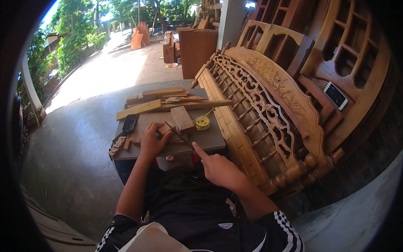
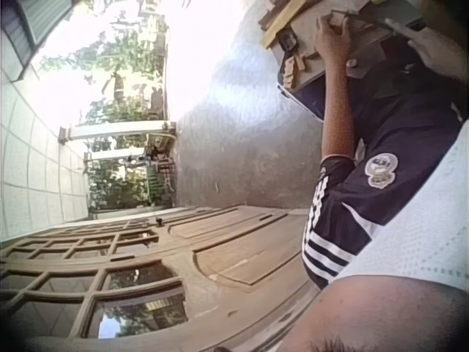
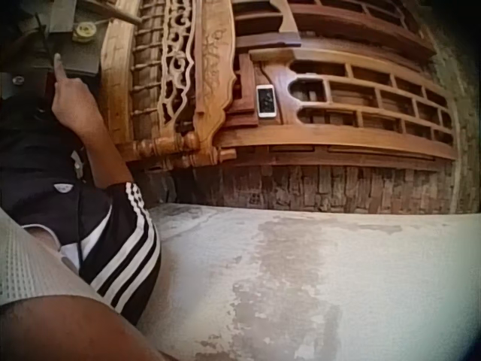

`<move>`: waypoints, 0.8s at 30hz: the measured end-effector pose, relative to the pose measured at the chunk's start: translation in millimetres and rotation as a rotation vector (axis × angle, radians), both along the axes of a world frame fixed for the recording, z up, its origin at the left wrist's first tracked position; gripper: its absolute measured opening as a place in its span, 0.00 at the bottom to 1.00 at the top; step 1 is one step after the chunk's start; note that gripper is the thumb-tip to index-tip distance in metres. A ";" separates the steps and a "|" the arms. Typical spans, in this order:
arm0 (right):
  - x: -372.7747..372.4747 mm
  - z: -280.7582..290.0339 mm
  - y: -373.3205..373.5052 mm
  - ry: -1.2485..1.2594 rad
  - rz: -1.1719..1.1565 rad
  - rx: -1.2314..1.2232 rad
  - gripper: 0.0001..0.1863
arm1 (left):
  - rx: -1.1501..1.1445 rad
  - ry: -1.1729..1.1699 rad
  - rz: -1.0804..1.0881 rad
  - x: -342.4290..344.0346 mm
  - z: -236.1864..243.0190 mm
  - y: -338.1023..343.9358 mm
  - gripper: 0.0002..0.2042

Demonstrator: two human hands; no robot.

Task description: Using a chisel and mallet to carve and fit wooden components in a workshop environment.

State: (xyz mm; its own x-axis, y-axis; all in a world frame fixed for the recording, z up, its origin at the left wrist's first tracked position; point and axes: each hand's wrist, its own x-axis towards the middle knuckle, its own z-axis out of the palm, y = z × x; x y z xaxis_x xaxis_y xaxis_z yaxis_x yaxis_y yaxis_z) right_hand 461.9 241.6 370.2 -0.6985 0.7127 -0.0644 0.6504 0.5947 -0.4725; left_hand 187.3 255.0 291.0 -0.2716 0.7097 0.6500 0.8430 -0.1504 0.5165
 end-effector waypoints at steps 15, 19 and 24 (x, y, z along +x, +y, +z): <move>-4.2 -18.3 -6.3 0.010 0.030 0.006 0.35 | 0.035 -0.021 0.084 -5.4 -5.0 2.2 0.19; -5.6 -18.9 -1.0 0.097 0.028 0.064 0.35 | 0.048 -0.034 0.040 -8.8 -6.1 5.4 0.18; -46.6 -17.2 23.2 0.014 0.057 0.132 0.38 | 0.007 -0.019 -0.043 -5.6 -5.1 3.5 0.18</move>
State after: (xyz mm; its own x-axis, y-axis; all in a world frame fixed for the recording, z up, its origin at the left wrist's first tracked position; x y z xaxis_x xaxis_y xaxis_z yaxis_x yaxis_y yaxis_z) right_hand 415.3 264.8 353.0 -0.7380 0.6739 0.0367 0.6082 0.6876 -0.3966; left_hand 181.7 258.5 285.9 -0.2531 0.7169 0.6497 0.8256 -0.1899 0.5313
